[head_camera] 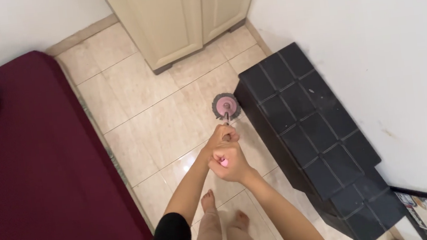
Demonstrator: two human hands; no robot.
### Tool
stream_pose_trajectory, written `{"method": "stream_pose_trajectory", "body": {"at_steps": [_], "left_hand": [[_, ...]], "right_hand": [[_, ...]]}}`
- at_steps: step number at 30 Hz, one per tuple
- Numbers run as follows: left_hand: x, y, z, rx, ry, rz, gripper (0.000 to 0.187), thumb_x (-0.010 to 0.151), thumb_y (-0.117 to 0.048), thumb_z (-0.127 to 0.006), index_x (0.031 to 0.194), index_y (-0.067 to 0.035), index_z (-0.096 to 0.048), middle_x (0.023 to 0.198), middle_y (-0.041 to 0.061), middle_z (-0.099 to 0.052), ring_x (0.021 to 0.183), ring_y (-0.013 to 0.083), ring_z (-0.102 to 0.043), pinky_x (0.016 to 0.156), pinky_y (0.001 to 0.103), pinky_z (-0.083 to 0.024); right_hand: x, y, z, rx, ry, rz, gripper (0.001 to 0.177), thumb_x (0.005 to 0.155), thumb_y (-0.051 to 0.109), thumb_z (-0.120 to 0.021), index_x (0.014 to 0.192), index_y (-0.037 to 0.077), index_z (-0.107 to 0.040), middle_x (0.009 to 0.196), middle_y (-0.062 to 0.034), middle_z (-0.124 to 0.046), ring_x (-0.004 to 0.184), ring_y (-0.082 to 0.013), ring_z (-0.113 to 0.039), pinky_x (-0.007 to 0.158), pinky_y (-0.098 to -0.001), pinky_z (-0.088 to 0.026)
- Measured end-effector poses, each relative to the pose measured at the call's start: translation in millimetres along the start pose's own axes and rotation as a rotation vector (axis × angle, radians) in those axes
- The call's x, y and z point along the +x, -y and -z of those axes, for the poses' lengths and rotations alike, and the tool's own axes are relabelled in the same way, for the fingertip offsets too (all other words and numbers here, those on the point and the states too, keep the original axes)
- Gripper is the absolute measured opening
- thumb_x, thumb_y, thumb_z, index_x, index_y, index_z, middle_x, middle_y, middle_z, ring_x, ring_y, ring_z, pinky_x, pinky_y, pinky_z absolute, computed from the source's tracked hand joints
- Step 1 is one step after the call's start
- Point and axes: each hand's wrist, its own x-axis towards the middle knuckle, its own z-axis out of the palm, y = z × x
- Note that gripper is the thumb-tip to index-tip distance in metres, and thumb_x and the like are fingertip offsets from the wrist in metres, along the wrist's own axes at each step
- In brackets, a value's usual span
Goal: The person is mopping the tiled floor in a bedroom and a hallway.
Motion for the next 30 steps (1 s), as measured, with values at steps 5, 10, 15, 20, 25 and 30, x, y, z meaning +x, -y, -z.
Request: {"method": "stream_pose_trajectory", "body": {"at_steps": [5, 10, 15, 20, 25, 30], "left_hand": [[-31.8, -42.6, -2.9, 0.019, -0.111, 0.174, 0.032, 0.082, -0.012, -0.069, 0.065, 0.001, -0.046, 0.062, 0.012, -0.053, 0.056, 0.0182, -0.049, 0.053, 0.036, -0.04], [-123.1, -62.9, -24.4, 0.052, -0.278, 0.151, 0.023, 0.073, -0.01, -0.073, 0.064, 0.0, -0.054, 0.059, 0.013, -0.056, 0.054, 0.0188, -0.053, 0.049, 0.037, -0.04], [-251.9, -66.8, -38.5, 0.385, -0.612, 0.28, 0.032, 0.08, -0.011, -0.071, 0.064, 0.001, -0.046, 0.063, 0.019, -0.049, 0.056, 0.0304, -0.046, 0.056, 0.043, -0.038], [-363.0, -111.9, -53.1, 0.529, -0.799, 0.364, 0.037, 0.073, -0.012, -0.077, 0.057, -0.001, -0.045, 0.056, 0.017, -0.048, 0.051, 0.0321, -0.045, 0.05, 0.044, -0.036], [-423.2, -145.1, -112.9, 0.49, -1.008, 0.358, 0.031, 0.07, -0.002, -0.074, 0.062, -0.003, -0.044, 0.059, 0.013, -0.045, 0.054, 0.0271, -0.042, 0.051, 0.04, -0.035], [-460.0, -201.7, -193.6, 0.303, -1.149, 0.424, 0.035, 0.076, 0.003, -0.072, 0.058, -0.005, -0.043, 0.056, 0.007, -0.043, 0.054, 0.0192, -0.042, 0.051, 0.036, -0.032]], "right_hand": [[-25.8, 12.5, 2.1, -0.004, 0.112, 0.156, 0.035, 0.073, -0.001, -0.069, 0.056, 0.006, -0.04, 0.053, -0.0065, -0.045, 0.053, -0.0207, -0.044, 0.066, -0.0339, -0.035], [-87.6, 26.6, -14.4, 0.076, 0.311, 0.278, 0.034, 0.074, 0.002, -0.07, 0.058, 0.007, -0.04, 0.056, -0.0056, -0.047, 0.057, -0.0207, -0.046, 0.075, -0.0352, -0.038], [-160.5, 39.6, -61.0, 0.245, 0.636, 0.158, 0.033, 0.073, 0.0, -0.066, 0.058, 0.005, -0.037, 0.056, -0.0071, -0.043, 0.054, -0.022, -0.043, 0.057, -0.0356, -0.034], [-228.9, 64.1, -118.4, 0.328, 0.847, 0.296, 0.031, 0.074, -0.001, -0.062, 0.057, 0.006, -0.038, 0.055, -0.0076, -0.043, 0.055, -0.0243, -0.043, 0.058, -0.0367, -0.037], [-277.3, 123.9, -128.1, 0.361, 1.092, 0.329, 0.032, 0.073, 0.003, -0.065, 0.053, 0.007, -0.04, 0.051, -0.008, -0.044, 0.05, -0.0257, -0.046, 0.052, -0.0379, -0.035], [-314.7, 193.2, -101.5, 0.336, 1.416, 0.17, 0.029, 0.076, 0.008, -0.063, 0.052, 0.008, -0.047, 0.049, -0.0082, -0.05, 0.044, -0.0253, -0.051, 0.05, -0.0388, -0.039]]}}
